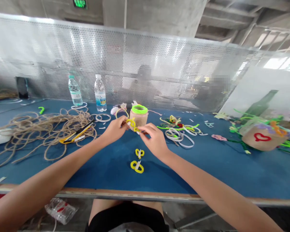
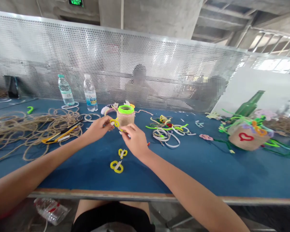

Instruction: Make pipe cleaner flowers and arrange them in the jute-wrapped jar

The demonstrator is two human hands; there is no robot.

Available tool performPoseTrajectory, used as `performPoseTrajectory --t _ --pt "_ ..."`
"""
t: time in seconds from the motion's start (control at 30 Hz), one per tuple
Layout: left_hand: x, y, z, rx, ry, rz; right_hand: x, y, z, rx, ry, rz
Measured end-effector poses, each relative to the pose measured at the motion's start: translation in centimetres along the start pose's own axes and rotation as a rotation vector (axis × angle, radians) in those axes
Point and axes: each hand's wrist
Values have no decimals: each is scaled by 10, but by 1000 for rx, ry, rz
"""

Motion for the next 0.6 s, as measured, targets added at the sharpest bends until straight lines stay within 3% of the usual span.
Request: performPoseTrajectory --t 0.1,0.23,0.33,0.43,0.6 --pt "-10 7 5 160 80 288 -3 -11 5 140 -86 37" --pt "-6 13 11 267 102 365 0 -30 8 290 -122 71" --pt "-1 17 16 277 98 406 8 -40 7 366 -63 90" --pt "0 17 20 260 193 475 15 -45 6 389 -9 87" --pt "0 8 25 306 258 858 20 -50 7 426 21 112"
Point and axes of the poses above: each hand's wrist, its own z-axis towards the middle knuckle, its own x-axis out of the palm, y = z × x, and after that the axes turned 8 degrees about -z, right-handed
